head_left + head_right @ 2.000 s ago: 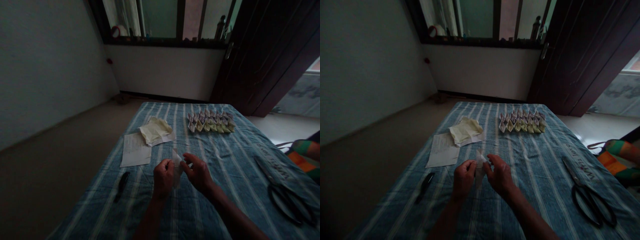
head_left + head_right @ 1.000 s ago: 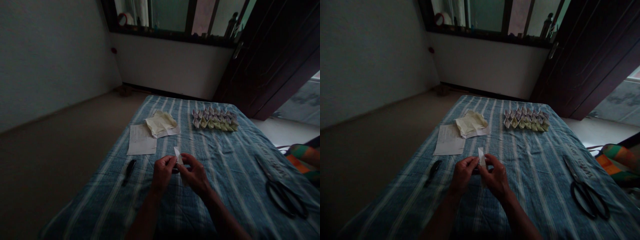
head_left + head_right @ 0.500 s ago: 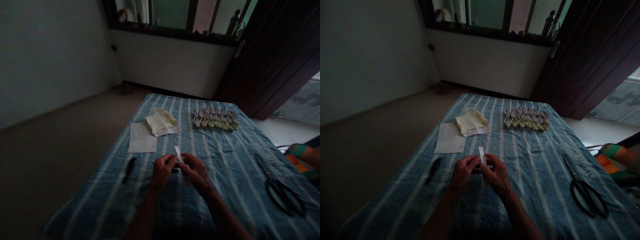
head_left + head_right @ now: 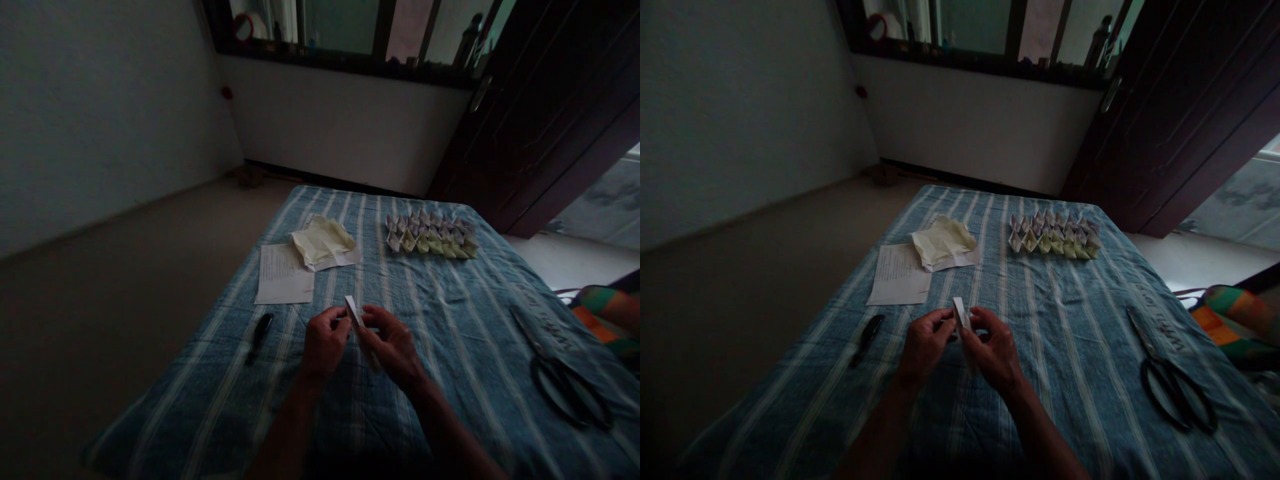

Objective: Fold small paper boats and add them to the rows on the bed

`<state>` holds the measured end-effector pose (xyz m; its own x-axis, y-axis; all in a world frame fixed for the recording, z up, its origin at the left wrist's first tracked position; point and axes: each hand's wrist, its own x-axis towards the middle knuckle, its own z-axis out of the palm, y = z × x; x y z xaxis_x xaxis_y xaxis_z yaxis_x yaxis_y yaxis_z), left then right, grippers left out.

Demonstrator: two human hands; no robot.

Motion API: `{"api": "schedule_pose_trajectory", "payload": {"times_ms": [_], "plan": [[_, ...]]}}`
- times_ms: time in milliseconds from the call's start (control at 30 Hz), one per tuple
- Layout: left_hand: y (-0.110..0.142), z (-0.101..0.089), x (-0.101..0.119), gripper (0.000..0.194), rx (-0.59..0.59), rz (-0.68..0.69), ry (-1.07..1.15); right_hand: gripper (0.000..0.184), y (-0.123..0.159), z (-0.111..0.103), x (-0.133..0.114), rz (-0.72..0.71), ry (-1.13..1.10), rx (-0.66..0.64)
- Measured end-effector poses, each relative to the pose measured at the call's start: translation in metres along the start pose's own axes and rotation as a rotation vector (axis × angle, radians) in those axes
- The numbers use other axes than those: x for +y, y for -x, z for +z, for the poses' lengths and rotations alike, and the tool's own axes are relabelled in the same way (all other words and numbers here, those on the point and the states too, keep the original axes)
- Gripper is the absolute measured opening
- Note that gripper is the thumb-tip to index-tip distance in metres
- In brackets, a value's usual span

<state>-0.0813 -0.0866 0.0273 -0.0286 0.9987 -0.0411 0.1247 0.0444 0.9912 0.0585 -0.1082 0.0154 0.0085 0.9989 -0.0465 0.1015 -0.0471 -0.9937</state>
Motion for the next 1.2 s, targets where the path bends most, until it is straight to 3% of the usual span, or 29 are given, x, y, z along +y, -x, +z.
{"api": "schedule_pose_trajectory", "payload": {"times_ms": [233, 667, 833, 1033, 1200], "plan": [[0.0, 0.003, 0.006, 0.026, 0.077, -0.034, -0.048, 0.043, 0.006, 0.001, -0.004, -0.067, 0.062, 0.002], [0.002, 0.007, 0.006, 0.018, 0.139, 0.032, -0.176, 0.039, 0.006, -0.001, 0.007, -0.099, 0.053, 0.015], [0.005, 0.011, 0.006, 0.02, 0.173, 0.101, -0.189, 0.031, 0.004, 0.001, 0.014, -0.233, 0.177, 0.127], [0.008, 0.013, 0.006, 0.02, 0.162, 0.151, -0.221, 0.032, 0.008, 0.008, 0.009, -0.447, 0.361, 0.1], [0.011, 0.015, 0.006, 0.019, 0.17, 0.246, -0.286, 0.032, 0.01, 0.012, 0.005, -0.506, 0.513, 0.148]]}}
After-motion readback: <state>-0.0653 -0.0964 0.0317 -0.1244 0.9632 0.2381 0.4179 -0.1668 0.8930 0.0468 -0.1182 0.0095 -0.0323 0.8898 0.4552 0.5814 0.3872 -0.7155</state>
